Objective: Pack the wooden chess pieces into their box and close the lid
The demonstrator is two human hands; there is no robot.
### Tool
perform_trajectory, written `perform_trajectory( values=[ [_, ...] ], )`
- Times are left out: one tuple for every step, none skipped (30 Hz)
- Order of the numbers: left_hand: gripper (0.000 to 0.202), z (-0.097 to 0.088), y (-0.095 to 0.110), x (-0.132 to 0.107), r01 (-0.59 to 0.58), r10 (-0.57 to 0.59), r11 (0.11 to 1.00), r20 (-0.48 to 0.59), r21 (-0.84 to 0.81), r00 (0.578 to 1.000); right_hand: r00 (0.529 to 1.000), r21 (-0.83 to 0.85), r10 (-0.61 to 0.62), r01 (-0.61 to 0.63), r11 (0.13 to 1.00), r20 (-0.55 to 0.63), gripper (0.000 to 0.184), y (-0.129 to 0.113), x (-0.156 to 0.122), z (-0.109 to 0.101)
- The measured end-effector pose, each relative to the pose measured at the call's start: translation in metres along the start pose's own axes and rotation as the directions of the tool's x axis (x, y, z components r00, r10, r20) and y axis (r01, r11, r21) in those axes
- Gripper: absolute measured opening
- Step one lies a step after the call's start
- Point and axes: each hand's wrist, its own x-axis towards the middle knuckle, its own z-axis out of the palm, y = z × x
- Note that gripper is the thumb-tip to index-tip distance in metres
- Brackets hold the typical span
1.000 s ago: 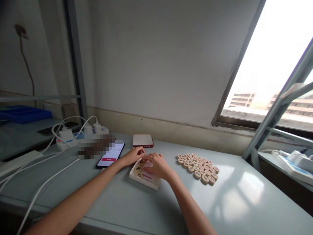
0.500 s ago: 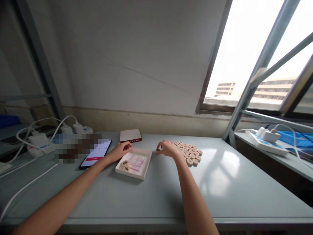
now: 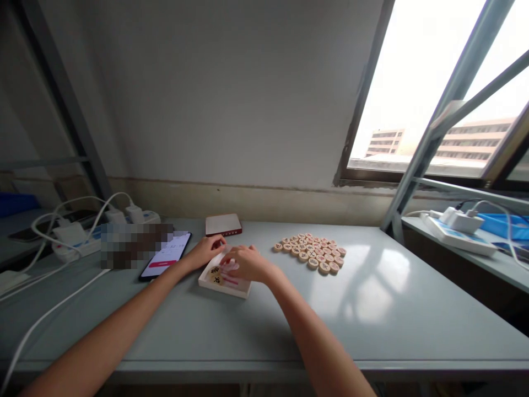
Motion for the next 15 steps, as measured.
perform_trajectory(
  values=[
    [0.016,0.000,0.001,0.000,-0.002,0.002,1.000,0.001,0.006,1.000,1.000,0.004,-0.021,0.021,1.000,-0.005,0.024,-0.003,0.002,0.006],
    [0.016,-0.001,0.002,-0.001,-0.003,0.003,1.000,0.001,0.011,1.000,0.999,0.007,-0.034,0.034,0.999,-0.019,0.025,-0.004,0.003,0.010],
    [0.016,-0.001,0.003,-0.001,-0.004,0.004,1.000,0.002,0.014,1.000,0.998,0.013,-0.038,0.038,0.999,-0.041,0.025,-0.005,0.004,0.014],
    [0.017,-0.001,0.004,-0.001,-0.003,0.003,1.000,0.002,0.015,1.000,0.997,0.020,-0.039,0.040,0.999,-0.062,0.026,-0.005,0.005,0.017],
    [0.017,-0.001,0.005,-0.001,0.001,-0.001,1.000,0.002,0.015,1.000,0.996,0.031,-0.039,0.042,0.999,-0.077,0.027,-0.005,0.007,0.019],
    [0.018,-0.001,0.005,-0.001,0.006,-0.006,1.000,0.002,0.014,1.000,0.996,0.046,-0.042,0.046,0.998,-0.085,0.028,-0.004,0.008,0.020],
    [0.018,-0.001,0.006,-0.001,0.010,-0.011,1.000,0.002,0.013,1.000,0.995,0.062,-0.048,0.053,0.997,-0.087,0.029,-0.004,0.009,0.020],
    [0.018,-0.001,0.006,-0.001,0.012,-0.012,1.000,0.002,0.015,1.000,0.995,0.076,-0.056,0.062,0.995,-0.084,0.030,-0.003,0.010,0.020],
    [0.017,-0.001,0.006,-0.001,0.012,-0.012,1.000,0.002,0.018,1.000,0.995,0.083,-0.061,0.068,0.994,-0.078,0.030,-0.002,0.011,0.019],
    [0.017,-0.001,0.006,-0.001,0.010,-0.010,1.000,0.003,0.022,1.000,0.995,0.083,-0.060,0.066,0.994,-0.075,0.029,-0.002,0.012,0.018],
    [0.017,-0.001,0.006,-0.001,0.005,-0.005,1.000,0.006,0.024,1.000,0.996,0.077,-0.051,0.057,0.995,-0.076,0.028,-0.001,0.013,0.017],
    [0.017,-0.001,0.006,-0.001,0.001,-0.001,1.000,0.010,0.026,1.000,0.996,0.071,-0.039,0.045,0.996,-0.083,0.027,0.000,0.013,0.016],
    [0.017,-0.001,0.006,-0.001,-0.003,0.003,1.000,0.016,0.028,1.000,0.995,0.067,-0.028,0.034,0.997,-0.091,0.027,0.001,0.014,0.015],
    [0.018,-0.001,0.006,-0.001,-0.006,0.005,1.000,0.021,0.029,1.000,0.995,0.066,-0.019,0.026,0.997,-0.098,0.027,0.002,0.014,0.014],
    [0.018,-0.001,0.007,-0.001,-0.005,0.004,1.000,0.026,0.031,1.000,0.995,0.069,-0.013,0.020,0.997,-0.101,0.028,0.003,0.013,0.014]
  ],
)
